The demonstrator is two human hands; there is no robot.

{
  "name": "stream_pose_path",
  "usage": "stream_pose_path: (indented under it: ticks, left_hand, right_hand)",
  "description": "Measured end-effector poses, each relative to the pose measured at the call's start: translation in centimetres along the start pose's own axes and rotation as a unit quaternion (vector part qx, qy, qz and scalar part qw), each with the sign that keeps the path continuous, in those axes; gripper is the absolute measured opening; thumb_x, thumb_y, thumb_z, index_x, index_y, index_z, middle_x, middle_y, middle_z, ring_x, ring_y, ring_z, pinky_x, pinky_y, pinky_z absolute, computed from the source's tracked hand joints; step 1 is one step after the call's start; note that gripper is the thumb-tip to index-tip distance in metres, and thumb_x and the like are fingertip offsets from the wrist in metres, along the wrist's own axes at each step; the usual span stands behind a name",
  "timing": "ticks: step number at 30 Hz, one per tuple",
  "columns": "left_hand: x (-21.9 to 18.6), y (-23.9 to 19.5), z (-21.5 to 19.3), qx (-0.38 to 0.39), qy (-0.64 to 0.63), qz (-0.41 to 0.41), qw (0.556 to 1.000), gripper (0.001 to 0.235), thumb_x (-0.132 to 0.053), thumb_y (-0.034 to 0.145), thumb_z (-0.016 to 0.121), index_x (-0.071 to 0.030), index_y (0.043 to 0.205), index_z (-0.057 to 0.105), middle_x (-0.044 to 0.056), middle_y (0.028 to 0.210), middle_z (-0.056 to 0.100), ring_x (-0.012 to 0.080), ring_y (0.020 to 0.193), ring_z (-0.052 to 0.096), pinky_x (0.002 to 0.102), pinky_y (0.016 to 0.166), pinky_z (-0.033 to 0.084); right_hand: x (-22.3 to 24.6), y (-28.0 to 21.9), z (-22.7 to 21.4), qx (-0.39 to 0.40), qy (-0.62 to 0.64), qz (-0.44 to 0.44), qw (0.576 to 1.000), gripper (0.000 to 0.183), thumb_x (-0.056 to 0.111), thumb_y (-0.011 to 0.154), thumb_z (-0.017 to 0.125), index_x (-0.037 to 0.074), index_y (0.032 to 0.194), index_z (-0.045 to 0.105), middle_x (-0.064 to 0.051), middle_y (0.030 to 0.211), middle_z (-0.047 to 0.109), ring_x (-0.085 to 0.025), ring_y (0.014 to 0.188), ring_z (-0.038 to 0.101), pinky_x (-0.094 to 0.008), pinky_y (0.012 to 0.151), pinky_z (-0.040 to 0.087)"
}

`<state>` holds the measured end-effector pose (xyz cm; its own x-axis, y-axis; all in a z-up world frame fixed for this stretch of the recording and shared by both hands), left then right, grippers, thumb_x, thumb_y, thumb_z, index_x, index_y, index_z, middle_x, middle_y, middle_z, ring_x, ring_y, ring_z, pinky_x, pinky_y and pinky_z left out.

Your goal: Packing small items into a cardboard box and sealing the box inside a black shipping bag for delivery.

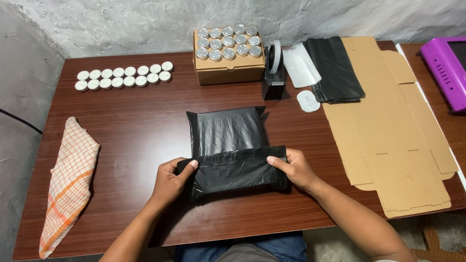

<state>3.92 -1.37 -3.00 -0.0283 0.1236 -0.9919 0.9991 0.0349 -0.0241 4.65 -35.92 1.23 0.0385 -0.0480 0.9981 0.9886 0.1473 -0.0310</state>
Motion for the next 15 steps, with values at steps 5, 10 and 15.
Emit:
stream_pose_path:
  ticks: [5,10,15]
  left_hand:
    - [2.4,0.6,0.4,-0.006,-0.021,-0.062,0.998,0.019,-0.012,0.093,0.076,0.001,0.079,0.078,0.008,0.057,0.064,0.0119,0.059,0.052,0.024,0.052,0.04]
    - [0.1,0.6,0.2,-0.001,0.021,-0.054,0.998,0.018,-0.015,0.093,0.077,0.002,0.086,0.081,0.015,0.065,0.073,0.0129,0.065,0.055,0.029,0.056,0.048]
    - [-2.8,-0.3,0.7,-0.128,0.261,0.277,0.916,0.045,-0.019,0.087,0.083,-0.003,0.125,0.067,0.015,0.085,0.066,0.0334,0.074,0.064,0.043,0.069,0.055]
  right_hand:
    - [-3.5,0.9,-0.6,-0.027,0.049,0.066,0.996,0.005,0.0,0.086,0.072,-0.005,0.088,0.074,-0.014,0.068,0.073,-0.016,0.063,0.068,-0.03,0.053,0.058]
    - [-2.6,1.0,-0.2,-0.039,0.075,0.117,0.99,0.014,-0.002,0.086,0.067,-0.007,0.096,0.075,-0.015,0.075,0.073,-0.018,0.066,0.07,-0.034,0.056,0.061]
    - [-2.5,0.6,-0.5,-0.031,0.034,0.122,0.991,0.019,-0.003,0.084,0.065,-0.005,0.098,0.077,-0.016,0.074,0.074,-0.018,0.067,0.07,-0.033,0.058,0.061]
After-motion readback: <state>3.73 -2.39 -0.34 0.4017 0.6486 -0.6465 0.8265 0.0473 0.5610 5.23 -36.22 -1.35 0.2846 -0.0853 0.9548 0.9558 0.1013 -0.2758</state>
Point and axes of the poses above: each hand's wrist, its own y-axis towards the middle knuckle, its own z-axis out of the palm, x = y × z, the point moved 1 cm from there along y, towards the middle knuckle
